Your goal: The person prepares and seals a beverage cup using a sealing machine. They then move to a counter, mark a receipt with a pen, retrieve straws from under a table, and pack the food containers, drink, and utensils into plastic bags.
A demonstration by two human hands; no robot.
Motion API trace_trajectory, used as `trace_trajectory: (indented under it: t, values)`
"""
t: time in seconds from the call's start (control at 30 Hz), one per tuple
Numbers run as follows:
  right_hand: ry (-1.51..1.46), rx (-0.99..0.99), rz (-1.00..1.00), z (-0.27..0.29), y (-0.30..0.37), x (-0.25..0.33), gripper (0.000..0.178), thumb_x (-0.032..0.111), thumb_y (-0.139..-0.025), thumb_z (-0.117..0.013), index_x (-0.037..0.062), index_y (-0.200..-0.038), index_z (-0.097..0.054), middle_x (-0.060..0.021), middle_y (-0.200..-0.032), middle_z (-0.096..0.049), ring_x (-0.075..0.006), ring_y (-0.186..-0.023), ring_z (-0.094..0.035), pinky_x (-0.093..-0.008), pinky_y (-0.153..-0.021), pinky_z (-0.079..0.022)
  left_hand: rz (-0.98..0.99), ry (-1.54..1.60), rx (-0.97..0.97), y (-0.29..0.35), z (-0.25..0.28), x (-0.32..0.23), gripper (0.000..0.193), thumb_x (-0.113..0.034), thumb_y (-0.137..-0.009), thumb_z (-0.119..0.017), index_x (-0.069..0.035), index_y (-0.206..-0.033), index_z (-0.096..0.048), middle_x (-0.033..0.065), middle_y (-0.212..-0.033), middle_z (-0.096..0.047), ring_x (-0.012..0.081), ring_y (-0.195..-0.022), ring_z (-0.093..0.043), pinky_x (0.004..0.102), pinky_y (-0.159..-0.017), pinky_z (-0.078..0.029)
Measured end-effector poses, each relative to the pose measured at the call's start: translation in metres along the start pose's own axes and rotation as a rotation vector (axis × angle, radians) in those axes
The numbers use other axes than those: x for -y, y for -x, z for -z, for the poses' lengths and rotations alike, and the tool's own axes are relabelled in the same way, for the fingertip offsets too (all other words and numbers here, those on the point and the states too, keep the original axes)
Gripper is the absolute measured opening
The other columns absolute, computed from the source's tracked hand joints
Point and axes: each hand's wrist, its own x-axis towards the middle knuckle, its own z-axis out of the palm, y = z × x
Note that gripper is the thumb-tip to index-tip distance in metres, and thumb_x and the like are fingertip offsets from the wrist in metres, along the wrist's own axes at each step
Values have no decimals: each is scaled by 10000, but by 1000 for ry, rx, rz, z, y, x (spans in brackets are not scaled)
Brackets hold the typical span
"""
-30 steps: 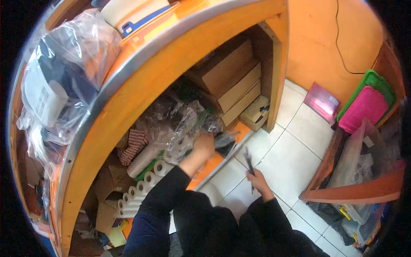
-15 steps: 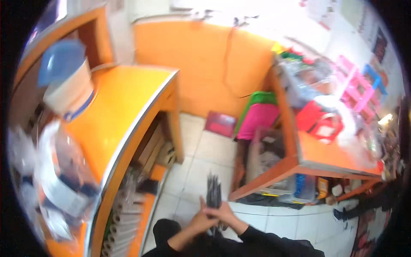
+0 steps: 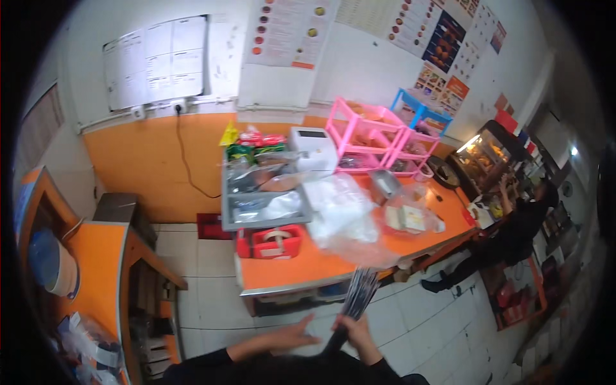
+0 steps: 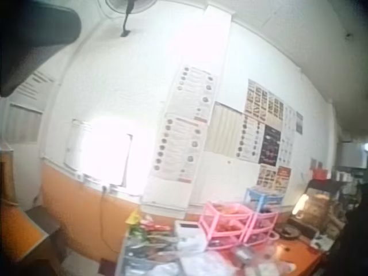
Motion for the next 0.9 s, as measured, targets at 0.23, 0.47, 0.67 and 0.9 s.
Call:
trace_trajectory:
  t: [0.23, 0.47, 0.67, 0.9]
  values:
    - [1460, -474, 369, 106, -199, 251, 338, 221, -687, -669, 17, -940, -577, -221, -827, -646, -409, -782, -628, -458, -681, -507, -140, 609, -203, -139, 84, -78, 419, -244, -888, -622, -78, -1237, -460, 30, -890, -609, 30, -593, -380, 168, -518, -320]
    - [1911, -276, 218, 149, -510, 263, 234, 202, -733, -606, 76, -914, -683, -189, -962, -671, -314, -882, -669, -428, -753, -532, -264, 756, -213, -291, 148, -115, 407, -233, -900, -605, -82, -1249, -458, 37, -895, -598, 29, -633, -397, 159, -557, -314]
    - [1776, -257, 77, 148, -639, 225, 337, 249, -742, -608, 69, -1017, -684, -164, -1044, -664, -308, -953, -656, -388, -799, -531, -142, 839, -213, -309, 198, -119, 452, -282, -910, -582, -83, -1286, -427, 35, -888, -587, 27, -634, -388, 160, -560, -303]
    - [1775, -196, 170, 143, -697, 215, 611, 530, -696, -659, 176, -1190, -599, -100, -1201, -591, -305, -1118, -559, -443, -887, -481, -60, 901, -223, -322, 227, -111, 494, -308, -921, -554, -86, -1329, -387, 24, -900, -584, 33, -592, -333, 173, -550, -276]
